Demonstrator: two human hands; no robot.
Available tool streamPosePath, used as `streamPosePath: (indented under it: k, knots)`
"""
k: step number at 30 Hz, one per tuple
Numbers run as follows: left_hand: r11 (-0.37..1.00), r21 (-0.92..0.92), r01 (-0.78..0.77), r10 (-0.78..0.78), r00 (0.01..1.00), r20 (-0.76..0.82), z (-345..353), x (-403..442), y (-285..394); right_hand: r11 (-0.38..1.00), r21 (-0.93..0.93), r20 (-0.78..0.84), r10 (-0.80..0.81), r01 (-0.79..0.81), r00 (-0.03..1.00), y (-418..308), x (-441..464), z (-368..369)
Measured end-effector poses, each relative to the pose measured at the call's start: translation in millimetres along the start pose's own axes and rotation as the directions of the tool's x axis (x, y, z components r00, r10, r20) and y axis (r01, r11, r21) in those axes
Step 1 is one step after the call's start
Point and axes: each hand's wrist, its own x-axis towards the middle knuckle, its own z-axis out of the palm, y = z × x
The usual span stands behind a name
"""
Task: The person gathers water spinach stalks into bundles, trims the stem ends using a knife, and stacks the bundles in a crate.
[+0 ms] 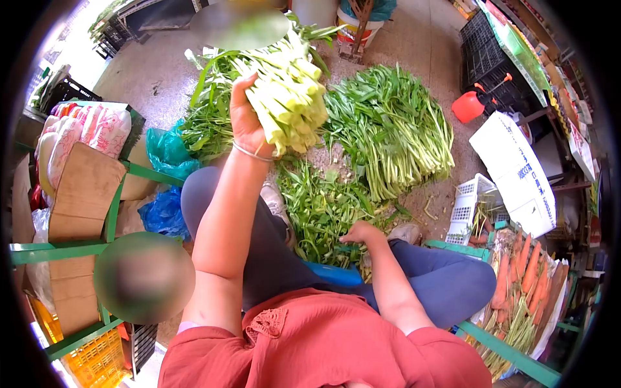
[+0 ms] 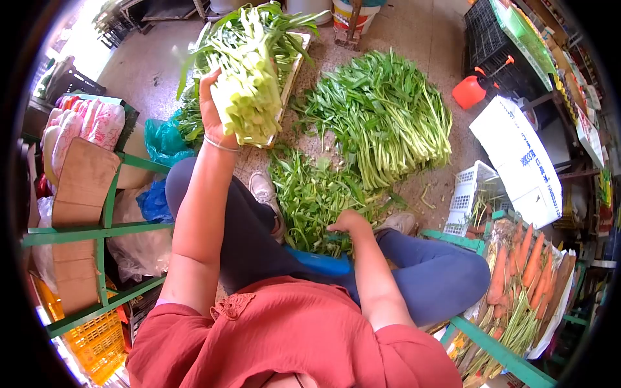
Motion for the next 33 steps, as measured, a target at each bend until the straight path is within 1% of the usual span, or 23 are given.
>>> streamPosePath:
  k: [1, 3, 4, 5, 6, 8, 10, 11, 12, 14, 15, 17, 18, 19, 20, 21, 24, 25, 27, 28, 30, 32, 33]
  knots:
    - [1.0, -0.027, 0.011, -0.011, 1.0, 0.026, -2, -1, -2, 0.998, -0.021, 0.056, -0.059, 0.06, 0.997, -12, -8, -16]
    - [0.999, -0.02, 0.038, -0.037, 0.998, 0.05, -9, -5, -7, 0.985, 0.122, -0.149, 0.14, -0.122, 0.979, -71, -54, -98]
    - [0.994, 0.111, 0.017, -0.007, 0.996, -0.093, -9, -4, -12, 0.959, 0.202, -0.026, 0.208, -0.198, 0.978, -103, -77, -152]
    - [0.982, 0.186, 0.044, -0.022, 0.992, -0.121, -9, -4, -20, 0.928, 0.285, -0.051, 0.264, -0.24, 0.963, -110, -71, -183]
    - [0.964, 0.258, 0.069, -0.031, 0.988, -0.149, -9, -5, -28, 0.687, 0.691, -0.385, 0.087, 0.225, 0.919, -109, -64, -191]
    - [0.925, 0.346, 0.154, -0.068, 0.967, -0.247, -13, -5, -42, 0.281, 0.841, -0.424, -0.19, 0.463, 0.885, -142, -78, -224]
    - [0.909, 0.344, 0.237, -0.135, 0.946, -0.295, -9, -6, -55, -0.008, 0.963, -0.249, -0.392, 0.268, 0.886, -172, -83, -243]
    - [0.889, 0.362, 0.279, -0.152, 0.928, -0.34, -5, -8, -60, -0.051, 0.99, -0.14, -0.488, 0.132, 0.861, -180, -82, -248]
    - [0.884, 0.374, 0.28, -0.165, 0.936, -0.311, -10, -4, -64, -0.057, 0.997, -0.071, -0.512, 0.049, 0.856, -181, -78, -250]
    - [0.866, 0.386, 0.318, -0.177, 0.917, -0.358, -4, 5, -61, 0.104, 0.978, -0.139, -0.319, 0.18, 0.938, -171, -59, -250]
    - [0.845, 0.397, 0.359, -0.203, 0.901, -0.384, 0, 7, -52, 0.126, 0.976, -0.127, -0.328, 0.176, 0.936, -179, -56, -250]
    - [0.806, 0.399, 0.437, -0.27, 0.872, -0.409, 12, 9, -34, 0.029, 0.981, -0.174, -0.309, 0.193, 0.935, -185, -53, -251]
    - [0.786, 0.4, 0.471, -0.309, 0.86, -0.405, 15, 10, -19, 0.043, 0.985, -0.142, -0.369, 0.17, 0.918, -191, -44, -256]
    - [0.739, 0.508, 0.443, -0.206, 0.866, -0.456, 19, 10, -7, 0.106, 0.966, -0.177, -0.385, 0.234, 0.906, -206, -40, -261]
    - [0.576, 0.627, 0.524, -0.129, 0.816, -0.564, 20, 8, 12, 0.166, 0.941, -0.209, -0.4, 0.295, 0.892, -224, -36, -266]
    - [0.495, 0.714, 0.496, -0.047, 0.835, -0.548, 18, 7, 29, 0.287, 0.889, -0.223, -0.409, 0.357, 0.885, -241, -28, -272]
    - [0.584, 0.734, 0.347, 0.021, 0.897, -0.441, -14, 15, 81, 0.346, 0.782, -0.253, -0.584, 0.518, 0.771, -286, 22, -290]
    - [0.651, 0.724, 0.228, 0.042, 0.942, -0.334, -25, 16, 96, 0.375, 0.73, -0.232, -0.651, 0.572, 0.723, -305, 32, -297]
    - [0.693, 0.712, 0.107, 0.119, 0.958, -0.261, -42, 17, 122, 0.456, 0.616, -0.08, -0.775, 0.642, 0.627, -331, 71, -315]
    - [0.702, 0.71, 0.06, 0.165, 0.956, -0.244, -52, 17, 131, 0.443, 0.63, -0.047, -0.798, 0.638, 0.6, -348, 85, -318]
    - [0.733, 0.679, 0.039, 0.155, 0.962, -0.223, -91, 18, 148, 0.333, 0.708, 0.013, -0.888, 0.623, 0.46, -376, 96, -323]
    - [0.761, 0.649, 0.014, 0.153, 0.968, -0.2, -137, 20, 151, 0.526, 0.503, 0.042, -0.807, 0.686, 0.588, -375, 161, -315]
    - [0.814, 0.581, -0.018, 0.186, 0.955, -0.231, -162, 16, 147, 0.567, 0.508, 0.139, -0.797, 0.649, 0.587, -374, 184, -311]
